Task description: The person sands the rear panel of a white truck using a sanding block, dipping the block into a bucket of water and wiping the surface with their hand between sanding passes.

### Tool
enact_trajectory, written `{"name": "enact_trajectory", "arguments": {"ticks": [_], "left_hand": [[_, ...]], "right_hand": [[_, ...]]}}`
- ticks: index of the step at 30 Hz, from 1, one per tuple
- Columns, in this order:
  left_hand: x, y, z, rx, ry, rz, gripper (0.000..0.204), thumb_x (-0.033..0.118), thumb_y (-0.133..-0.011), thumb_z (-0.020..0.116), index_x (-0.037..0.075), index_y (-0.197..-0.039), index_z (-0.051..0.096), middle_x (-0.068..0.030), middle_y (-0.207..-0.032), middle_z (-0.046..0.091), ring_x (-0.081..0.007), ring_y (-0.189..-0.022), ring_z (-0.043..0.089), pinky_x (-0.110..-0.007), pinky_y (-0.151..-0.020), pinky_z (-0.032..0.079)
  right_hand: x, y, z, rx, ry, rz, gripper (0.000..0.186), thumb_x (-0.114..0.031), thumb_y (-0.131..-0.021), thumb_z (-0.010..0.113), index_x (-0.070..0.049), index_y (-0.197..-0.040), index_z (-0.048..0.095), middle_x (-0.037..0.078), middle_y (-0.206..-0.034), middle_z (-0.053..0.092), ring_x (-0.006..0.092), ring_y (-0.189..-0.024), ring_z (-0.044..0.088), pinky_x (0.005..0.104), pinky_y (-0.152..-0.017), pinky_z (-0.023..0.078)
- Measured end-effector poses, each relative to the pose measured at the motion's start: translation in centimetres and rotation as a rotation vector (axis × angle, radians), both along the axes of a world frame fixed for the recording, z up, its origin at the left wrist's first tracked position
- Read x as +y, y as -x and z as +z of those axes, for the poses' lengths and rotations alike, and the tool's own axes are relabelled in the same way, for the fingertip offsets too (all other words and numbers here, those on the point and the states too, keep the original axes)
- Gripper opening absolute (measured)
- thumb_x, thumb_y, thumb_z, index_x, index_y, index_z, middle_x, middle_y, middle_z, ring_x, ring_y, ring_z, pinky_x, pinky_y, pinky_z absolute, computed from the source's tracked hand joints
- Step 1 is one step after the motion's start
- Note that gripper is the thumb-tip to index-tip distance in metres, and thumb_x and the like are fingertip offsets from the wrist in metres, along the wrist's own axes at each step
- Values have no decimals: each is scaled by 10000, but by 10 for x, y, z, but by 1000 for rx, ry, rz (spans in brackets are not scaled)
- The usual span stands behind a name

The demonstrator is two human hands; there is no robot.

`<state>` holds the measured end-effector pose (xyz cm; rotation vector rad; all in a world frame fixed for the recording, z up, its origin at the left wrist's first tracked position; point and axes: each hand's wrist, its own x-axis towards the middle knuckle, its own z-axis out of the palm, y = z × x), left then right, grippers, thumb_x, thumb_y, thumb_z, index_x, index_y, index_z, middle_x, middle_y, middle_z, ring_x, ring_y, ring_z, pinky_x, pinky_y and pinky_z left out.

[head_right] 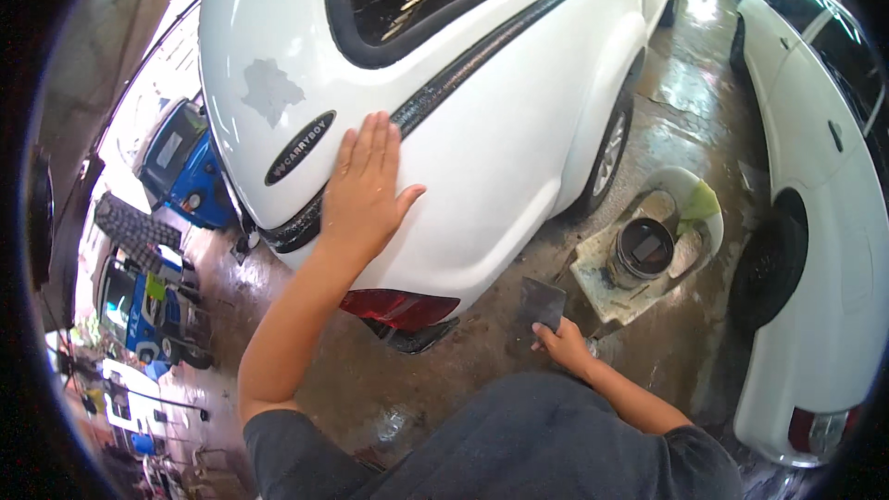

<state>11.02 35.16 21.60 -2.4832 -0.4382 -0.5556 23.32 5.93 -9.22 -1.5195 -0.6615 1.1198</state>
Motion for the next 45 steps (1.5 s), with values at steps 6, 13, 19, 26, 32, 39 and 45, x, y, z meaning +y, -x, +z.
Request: {"name": "enact_trajectory", "arguments": {"ticks": [6, 13, 19, 26, 32, 39, 45], "left_hand": [[0, -57, -5, -59, -17, 21, 817, 504, -932, 661, -75, -1474, 466, -246, -1573, 432, -337, -1512, 342, -476, -1265, 222], [-32, -19, 34, -78, 50, 85, 692, 397, -941, 693, -20, -1458, 499, -249, -1537, 458, -397, -1483, 353, -522, -1223, 285], [-8, 44, 77, -311, -183, 236, 669, 282, -928, 731, 21, -1490, 477, -249, -1593, 361, -448, -1471, 312, -544, -1207, 289], [45, 49, 86, -676, -124, 111, 794, 332, -936, 717, 44, -1579, 352, -259, -1620, 303, -469, -1494, 273, -551, -1227, 242], [54, 63, 82, -682, -143, 41, 736, 309, -984, 656, -30, -1554, 337, -216, -1597, 376, -430, -1495, 292, -520, -1228, 225], [48, 45, 104, -874, 161, -109, 308, 227, -939, 763, 63, -1182, 668, -156, -1388, 548, -332, -1354, 440, -464, -1151, 330], [53, 38, 98, -936, 27, -100, 201, 235, -933, 761, 93, -1046, 676, -99, -1299, 603, -325, -1290, 484, -449, -1118, 345]], "right_hand": [[7, -39, -9, 116, -78, -30, 307, -274, -1048, 627, 20, -1125, 585, 90, -973, 690, 207, -751, 732, 309, -643, 570], [53, -82, 74, 255, -190, -27, 308, -288, -1053, 612, 4, -1151, 608, 62, -963, 689, 151, -792, 696, 302, -665, 558], [120, -104, 182, -179, -584, 193, 252, -233, -1036, 648, 19, -1041, 659, 24, -862, 674, 96, -766, 593, 294, -707, 511], [189, -94, 312, -329, -754, 293, 232, -204, -1020, 671, 23, -1063, 659, 52, -857, 686, 153, -776, 642, 332, -725, 530], [250, -99, 417, -1259, -978, 375, 229, -204, -953, 701, -2, -1046, 645, 219, -907, 691, 417, -882, 674, 467, -784, 522], [266, -84, 495, -1539, -863, 654, 396, -209, -914, 689, -33, -1268, 663, 213, -989, 743, 390, -923, 721, 455, -821, 560], [280, -69, 522, -1448, -556, 860, 403, -214, -891, 741, 27, -1207, 674, 198, -866, 742, 324, -784, 724, 399, -770, 557]]}}
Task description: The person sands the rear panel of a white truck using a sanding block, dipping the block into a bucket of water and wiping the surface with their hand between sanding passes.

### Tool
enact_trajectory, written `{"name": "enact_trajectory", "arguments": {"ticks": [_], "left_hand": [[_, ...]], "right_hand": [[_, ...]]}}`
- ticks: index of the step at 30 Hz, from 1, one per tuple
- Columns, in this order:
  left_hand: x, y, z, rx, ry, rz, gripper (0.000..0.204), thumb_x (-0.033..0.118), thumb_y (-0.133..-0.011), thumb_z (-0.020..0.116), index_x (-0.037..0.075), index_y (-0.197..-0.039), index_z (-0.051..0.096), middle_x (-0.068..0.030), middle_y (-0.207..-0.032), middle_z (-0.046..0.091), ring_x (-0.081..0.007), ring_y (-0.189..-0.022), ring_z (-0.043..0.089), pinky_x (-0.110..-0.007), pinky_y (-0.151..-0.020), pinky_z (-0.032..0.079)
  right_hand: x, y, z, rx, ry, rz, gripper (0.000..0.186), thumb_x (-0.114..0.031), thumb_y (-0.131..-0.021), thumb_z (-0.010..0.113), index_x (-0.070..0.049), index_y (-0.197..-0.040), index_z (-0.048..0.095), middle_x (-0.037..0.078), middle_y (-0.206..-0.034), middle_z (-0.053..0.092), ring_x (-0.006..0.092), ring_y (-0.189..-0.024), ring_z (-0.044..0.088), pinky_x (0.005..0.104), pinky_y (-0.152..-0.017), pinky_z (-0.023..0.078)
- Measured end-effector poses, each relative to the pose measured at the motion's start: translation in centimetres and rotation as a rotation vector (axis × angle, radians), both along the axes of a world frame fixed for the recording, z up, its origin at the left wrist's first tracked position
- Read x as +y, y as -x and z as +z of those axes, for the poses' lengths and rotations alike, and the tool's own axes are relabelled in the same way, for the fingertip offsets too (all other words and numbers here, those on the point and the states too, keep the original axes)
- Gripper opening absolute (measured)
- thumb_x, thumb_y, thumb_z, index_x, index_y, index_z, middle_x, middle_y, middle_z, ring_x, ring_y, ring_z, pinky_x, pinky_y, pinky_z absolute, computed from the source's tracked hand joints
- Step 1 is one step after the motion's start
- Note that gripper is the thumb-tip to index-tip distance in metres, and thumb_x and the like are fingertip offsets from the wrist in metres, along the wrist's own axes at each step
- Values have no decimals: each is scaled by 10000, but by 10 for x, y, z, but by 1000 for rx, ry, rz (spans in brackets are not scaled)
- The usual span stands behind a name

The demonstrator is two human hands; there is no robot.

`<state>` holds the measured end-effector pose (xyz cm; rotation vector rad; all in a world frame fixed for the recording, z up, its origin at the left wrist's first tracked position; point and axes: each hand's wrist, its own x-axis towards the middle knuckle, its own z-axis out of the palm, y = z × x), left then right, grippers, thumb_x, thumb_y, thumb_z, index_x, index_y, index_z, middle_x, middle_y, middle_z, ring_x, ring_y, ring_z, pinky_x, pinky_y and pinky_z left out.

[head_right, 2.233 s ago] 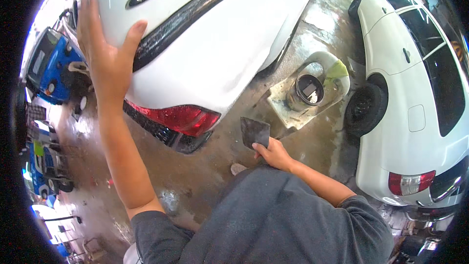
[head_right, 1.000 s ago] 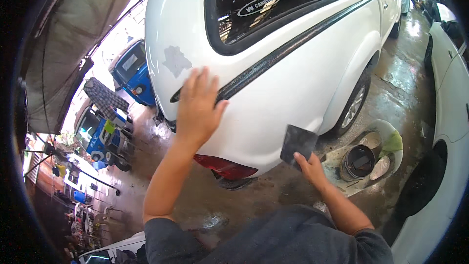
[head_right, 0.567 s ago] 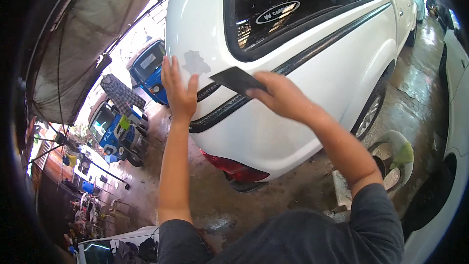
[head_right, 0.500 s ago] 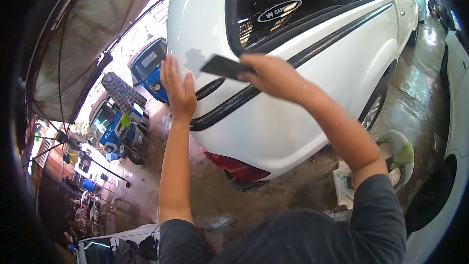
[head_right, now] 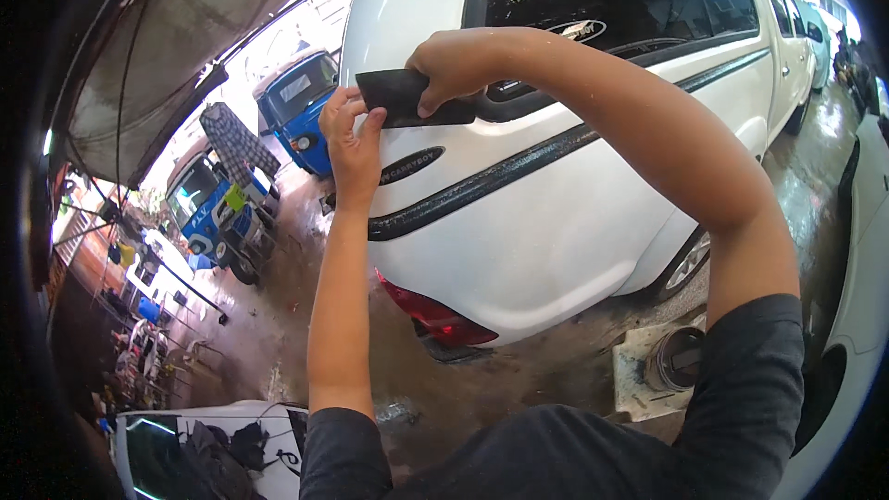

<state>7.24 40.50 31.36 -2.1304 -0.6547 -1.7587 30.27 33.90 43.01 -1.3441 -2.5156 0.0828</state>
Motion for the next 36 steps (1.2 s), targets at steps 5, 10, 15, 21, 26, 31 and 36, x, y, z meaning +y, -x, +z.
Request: {"name": "enact_trajectory", "arguments": {"ticks": [5, 10, 15, 21, 26, 31, 36], "left_hand": [[-8, -6, -14, 15, -75, 127, 510, 330, -896, 807, 68, -1256, 558, -196, -1489, 459, -375, -1403, 402, -464, -1169, 314], [-23, -22, -41, -48, -154, 425, 1300, 592, -739, 858, 28, -1623, 90, -360, -1635, 108, -524, -1515, 182, -595, -1223, 233], [-17, -41, -52, -162, -196, 541, 1388, 612, -725, 864, 42, -1637, -12, -379, -1641, 19, -539, -1539, 85, -616, -1237, 191], [-7, -43, -67, 120, -423, 548, 1333, 679, -753, 811, 73, -1651, 34, -337, -1662, 69, -497, -1561, 59, -620, -1252, 140], [-9, -50, -68, 326, -462, 496, 1341, 659, -766, 817, 39, -1643, 14, -290, -1680, 66, -495, -1562, 45, -621, -1253, 146], [-5, -60, -63, 39, -410, 564, 1294, 651, -817, 771, 9, -1638, 4, -317, -1675, 23, -504, -1562, 14, -615, -1262, 114], [-4, -62, -64, -49, -382, 590, 1352, 623, -800, 804, 7, -1635, -61, -333, -1674, -46, -496, -1566, -41, -620, -1262, 69]], "right_hand": [[7, -1, 1, -17, -184, 247, 439, -220, -896, 744, 44, -1236, 658, 195, -803, 730, 320, -778, 722, 402, -759, 551], [8, -8, -2, -161, -311, 285, 420, -190, -929, 715, 2, -1294, 638, 219, -797, 709, 377, -766, 703, 460, -734, 533], [13, -8, -13, -145, -355, 361, 409, -201, -945, 707, -12, -1301, 640, 218, -783, 702, 392, -735, 691, 465, -701, 525], [17, -7, -16, -78, -375, 413, 319, -203, -941, 710, -16, -1195, 659, 200, -745, 691, 392, -711, 682, 466, -678, 520], [15, -8, -11, -130, -410, 437, 230, -184, -942, 700, -21, -1098, 656, 190, -749, 694, 399, -719, 683, 472, -679, 525], [18, -2, -16, -137, -427, 446, 216, -149, -936, 677, -23, -1111, 656, 196, -774, 700, 402, -750, 697, 473, -689, 540], [15, 0, -15, -153, -438, 458, 223, -159, -938, 676, -21, -1112, 657, 203, -778, 699, 397, -746, 697, 471, -685, 539]]}}
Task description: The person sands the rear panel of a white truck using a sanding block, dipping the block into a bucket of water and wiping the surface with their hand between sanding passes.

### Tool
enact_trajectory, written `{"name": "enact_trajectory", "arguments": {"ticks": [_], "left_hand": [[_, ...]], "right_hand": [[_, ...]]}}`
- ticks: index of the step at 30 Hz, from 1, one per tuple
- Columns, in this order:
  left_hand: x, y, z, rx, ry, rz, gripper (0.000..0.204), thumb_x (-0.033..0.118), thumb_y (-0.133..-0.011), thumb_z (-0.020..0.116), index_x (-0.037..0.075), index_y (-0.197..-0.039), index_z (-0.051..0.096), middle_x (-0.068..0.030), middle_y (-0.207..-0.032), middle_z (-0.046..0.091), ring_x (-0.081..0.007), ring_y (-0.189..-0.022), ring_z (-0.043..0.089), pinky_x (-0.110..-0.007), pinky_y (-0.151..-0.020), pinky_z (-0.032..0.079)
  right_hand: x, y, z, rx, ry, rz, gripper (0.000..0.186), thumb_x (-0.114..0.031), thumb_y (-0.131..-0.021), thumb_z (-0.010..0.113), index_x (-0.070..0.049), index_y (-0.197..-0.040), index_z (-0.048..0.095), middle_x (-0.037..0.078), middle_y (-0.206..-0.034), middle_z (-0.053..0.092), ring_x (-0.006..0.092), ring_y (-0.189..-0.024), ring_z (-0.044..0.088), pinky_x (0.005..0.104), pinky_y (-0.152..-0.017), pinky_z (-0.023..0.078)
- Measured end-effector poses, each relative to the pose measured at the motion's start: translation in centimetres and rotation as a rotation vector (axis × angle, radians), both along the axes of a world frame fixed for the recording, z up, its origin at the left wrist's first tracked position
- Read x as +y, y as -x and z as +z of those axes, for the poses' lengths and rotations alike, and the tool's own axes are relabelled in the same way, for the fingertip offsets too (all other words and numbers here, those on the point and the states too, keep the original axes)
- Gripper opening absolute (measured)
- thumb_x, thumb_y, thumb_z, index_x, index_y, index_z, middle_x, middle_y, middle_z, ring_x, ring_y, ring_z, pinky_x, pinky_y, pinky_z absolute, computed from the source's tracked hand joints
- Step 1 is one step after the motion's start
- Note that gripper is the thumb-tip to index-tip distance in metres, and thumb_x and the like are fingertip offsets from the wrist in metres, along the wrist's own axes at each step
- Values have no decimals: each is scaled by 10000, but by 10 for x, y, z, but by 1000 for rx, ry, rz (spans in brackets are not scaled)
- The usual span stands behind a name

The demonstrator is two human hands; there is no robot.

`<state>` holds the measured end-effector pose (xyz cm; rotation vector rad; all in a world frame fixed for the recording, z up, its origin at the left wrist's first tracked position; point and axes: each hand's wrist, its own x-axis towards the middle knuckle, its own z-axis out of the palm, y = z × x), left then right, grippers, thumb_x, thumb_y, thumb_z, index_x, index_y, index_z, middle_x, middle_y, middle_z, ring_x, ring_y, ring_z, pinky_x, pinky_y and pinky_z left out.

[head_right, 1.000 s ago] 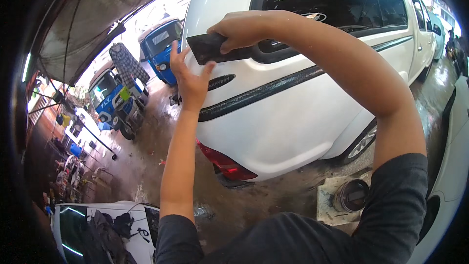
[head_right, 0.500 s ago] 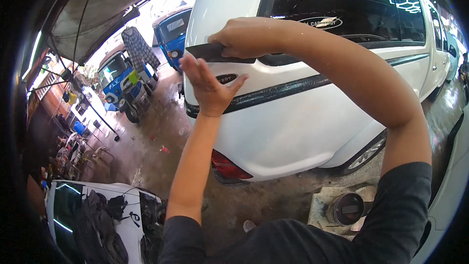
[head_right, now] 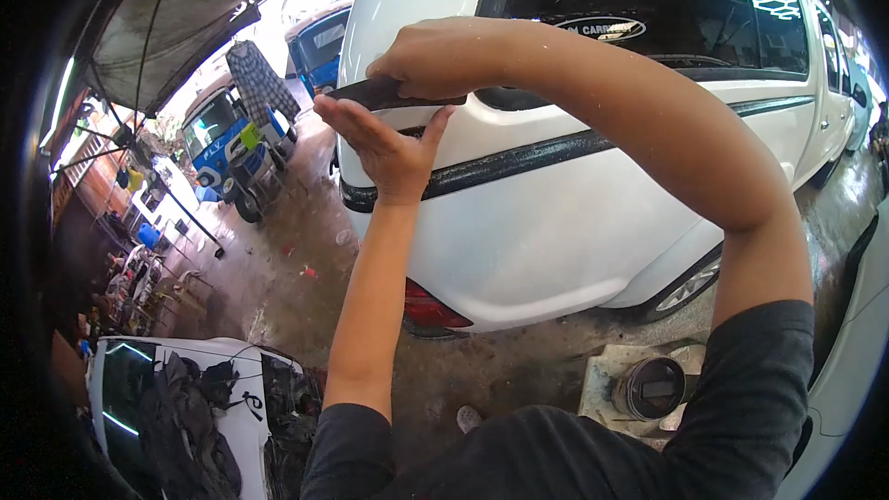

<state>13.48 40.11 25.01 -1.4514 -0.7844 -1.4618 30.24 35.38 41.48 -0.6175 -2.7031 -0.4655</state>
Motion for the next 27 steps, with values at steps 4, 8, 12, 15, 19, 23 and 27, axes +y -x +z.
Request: {"name": "enact_trajectory", "arguments": {"ticks": [4, 8, 12, 15, 19, 23, 27], "left_hand": [[-1, 3, 0, -19, 15, -21, 1354, 622, -803, 804, 21, -1637, -77, -341, -1670, -70, -506, -1562, -58, -621, -1261, 55], [1, 4, 0, -19, -2, -10, 1370, 614, -799, 812, 46, -1636, -112, -348, -1664, -108, -530, -1551, -72, -623, -1258, 52], [2, 4, 2, -13, -23, -14, 1384, 603, -791, 824, 64, -1636, -130, -351, -1660, -129, -538, -1547, -82, -627, -1256, 56], [3, 5, 0, -28, -21, -20, 1384, 600, -786, 829, 71, -1639, -124, -354, -1658, -130, -541, -1545, -86, -629, -1255, 66], [0, 3, 0, -53, 6, -31, 1385, 599, -783, 833, 70, -1640, -119, -358, -1657, -125, -548, -1544, -74, -632, -1253, 75], [1, 5, 0, -26, -2, -38, 1367, 614, -796, 815, 68, -1641, -110, -359, -1657, -121, -537, -1550, -63, -628, -1252, 87], [-3, 5, 2, -10, 17, -43, 1340, 651, -822, 768, 38, -1637, -100, -355, -1661, -113, -521, -1555, -64, -609, -1259, 84]], "right_hand": [[-1, -4, 1, 31, -31, 7, 209, -157, -939, 674, -23, -1098, 658, 208, -772, 695, 392, -753, 699, 469, -687, 540], [0, -1, -1, -23, 44, -32, 195, -159, -939, 673, -31, -1085, 659, 204, -778, 699, 393, -763, 699, 470, -685, 540], [3, 1, -5, 9, 7, -1, 172, -159, -934, 674, -41, -1058, 666, 192, -781, 704, 400, -766, 701, 476, -688, 543], [2, 0, -9, -16, 11, -31, 160, -152, -928, 678, -46, -1048, 670, 187, -779, 705, 400, -759, 701, 475, -689, 544], [1, -8, -7, 41, -114, 23, 156, -147, -923, 682, -48, -1043, 671, 182, -769, 700, 397, -745, 697, 469, -678, 540], [0, -8, -7, 26, -79, 32, 183, -157, -919, 687, -36, -1055, 671, 184, -757, 694, 400, -741, 696, 480, -677, 536], [2, -8, -4, 37, -47, -40, 238, -177, -924, 691, -22, -1102, 662, 213, -795, 691, 395, -787, 699, 478, -702, 535]]}}
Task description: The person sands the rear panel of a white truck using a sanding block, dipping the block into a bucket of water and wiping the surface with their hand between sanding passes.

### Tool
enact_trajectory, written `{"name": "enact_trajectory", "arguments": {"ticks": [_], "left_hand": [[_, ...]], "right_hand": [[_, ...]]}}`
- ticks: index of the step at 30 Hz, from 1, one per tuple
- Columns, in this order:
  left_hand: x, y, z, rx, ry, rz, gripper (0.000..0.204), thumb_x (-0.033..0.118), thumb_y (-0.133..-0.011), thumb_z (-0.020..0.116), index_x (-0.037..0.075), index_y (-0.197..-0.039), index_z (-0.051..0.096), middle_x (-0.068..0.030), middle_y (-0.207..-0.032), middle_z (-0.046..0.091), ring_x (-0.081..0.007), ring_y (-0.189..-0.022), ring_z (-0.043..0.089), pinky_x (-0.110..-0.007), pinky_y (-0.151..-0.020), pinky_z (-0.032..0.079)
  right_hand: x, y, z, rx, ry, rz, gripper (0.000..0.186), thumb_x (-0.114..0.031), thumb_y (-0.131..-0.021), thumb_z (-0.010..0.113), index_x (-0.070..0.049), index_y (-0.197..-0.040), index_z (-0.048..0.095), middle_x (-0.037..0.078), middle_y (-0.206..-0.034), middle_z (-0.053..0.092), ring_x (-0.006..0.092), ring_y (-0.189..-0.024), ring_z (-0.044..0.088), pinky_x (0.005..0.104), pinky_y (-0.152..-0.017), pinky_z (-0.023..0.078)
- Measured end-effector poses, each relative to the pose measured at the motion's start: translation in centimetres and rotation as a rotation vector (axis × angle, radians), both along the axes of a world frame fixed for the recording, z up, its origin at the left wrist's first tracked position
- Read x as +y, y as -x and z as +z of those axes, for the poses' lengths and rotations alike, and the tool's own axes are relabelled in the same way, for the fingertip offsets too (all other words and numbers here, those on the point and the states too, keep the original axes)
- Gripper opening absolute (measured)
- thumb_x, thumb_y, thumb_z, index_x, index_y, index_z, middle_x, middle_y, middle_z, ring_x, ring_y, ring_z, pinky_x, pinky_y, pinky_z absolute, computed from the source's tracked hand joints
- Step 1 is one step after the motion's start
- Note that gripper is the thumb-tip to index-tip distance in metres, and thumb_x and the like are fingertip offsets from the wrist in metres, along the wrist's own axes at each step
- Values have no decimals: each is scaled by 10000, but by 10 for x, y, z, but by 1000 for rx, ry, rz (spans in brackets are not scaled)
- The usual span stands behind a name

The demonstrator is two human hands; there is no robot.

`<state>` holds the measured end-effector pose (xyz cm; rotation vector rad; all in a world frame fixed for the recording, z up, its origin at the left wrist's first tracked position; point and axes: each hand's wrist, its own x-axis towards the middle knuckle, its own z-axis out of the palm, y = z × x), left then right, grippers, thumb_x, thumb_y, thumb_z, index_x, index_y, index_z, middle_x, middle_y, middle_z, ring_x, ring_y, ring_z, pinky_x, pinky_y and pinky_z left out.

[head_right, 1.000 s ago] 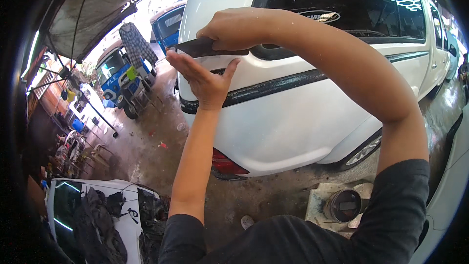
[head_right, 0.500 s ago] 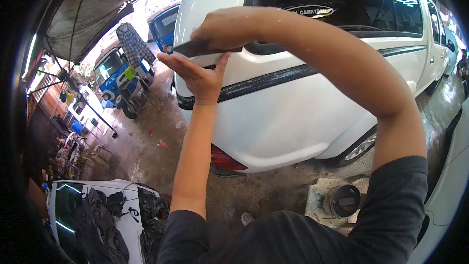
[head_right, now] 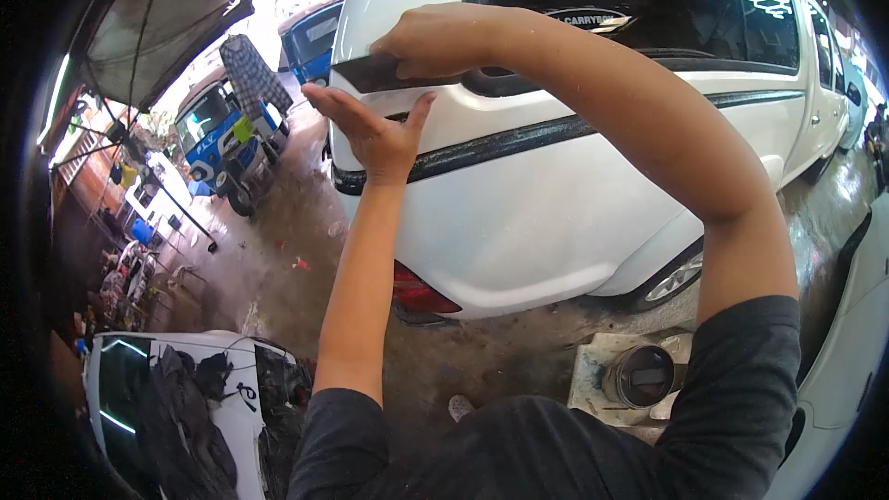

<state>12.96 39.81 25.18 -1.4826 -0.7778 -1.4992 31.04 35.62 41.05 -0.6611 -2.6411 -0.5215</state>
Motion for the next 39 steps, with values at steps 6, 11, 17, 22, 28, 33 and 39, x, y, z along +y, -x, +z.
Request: {"name": "enact_trajectory", "arguments": {"ticks": [6, 11, 17, 22, 28, 33, 39], "left_hand": [[-20, -6, -9, -67, 279, 55, 1178, 646, -920, 643, -49, -1625, 4, -337, -1679, 12, -478, -1574, 9, -592, -1264, 43], [-63, -54, -50, 141, 595, -52, 1030, 628, -963, 573, -85, -1597, 184, -310, -1679, 130, -443, -1573, 115, -551, -1275, 95], [-186, -130, -158, 377, 881, -331, 715, 502, -1020, 556, -82, -1431, 517, -309, -1595, 352, -455, -1509, 296, -546, -1239, 242], [-315, -105, -285, 245, 1509, -521, 646, 489, -1048, 519, 4, -1475, 516, -229, -1594, 410, -379, -1473, 398, -471, -1185, 363], [-464, -10, -423, -457, 1989, -138, 544, 446, -1041, 527, 62, -1421, 586, -196, -1480, 558, -364, -1354, 539, -440, -1097, 450], [-613, 16, -567, -931, 1990, 98, 479, 390, -1044, 513, 14, -1303, 657, -255, -1306, 652, -426, -1210, 612, -493, -1026, 474], [-729, -29, -622, -885, 2316, 181, 510, 430, -1014, 543, -14, -1234, 661, -273, -1196, 667, -456, -1144, 619, -512, -956, 481]], "right_hand": [[-8, -19, 3, 182, 16, -65, 424, -281, -946, 718, 16, -1231, 617, 239, -800, 665, 369, -760, 674, 435, -699, 514], [4, -39, -15, 479, 66, -5, 597, -336, -957, 733, 98, -1320, 542, 225, -736, 607, 315, -645, 589, 434, -635, 462], [-8, -30, -24, 244, 81, -161, 572, -287, -922, 738, -23, -1397, 559, 275, -1007, 702, 432, -954, 689, 494, -830, 531], [-17, -26, -15, 73, 56, -184, 485, -108, -878, 650, -31, -1355, 606, 279, -1043, 720, 433, -972, 708, 491, -871, 557], [-15, -31, -13, 3, -15, -90, 499, -58, -858, 593, -32, -1356, 613, 275, -999, 726, 419, -946, 718, 486, -871, 563], [2, -35, -17, 28, 55, -13, 501, -71, -856, 602, -31, -1355, 611, 278, -1007, 723, 423, -925, 713, 479, -853, 560], [3, -27, -23, 24, 142, 27, 527, -77, -847, 617, -47, -1373, 605, 273, -1053, 722, 423, -966, 706, 482, -891, 546]]}}
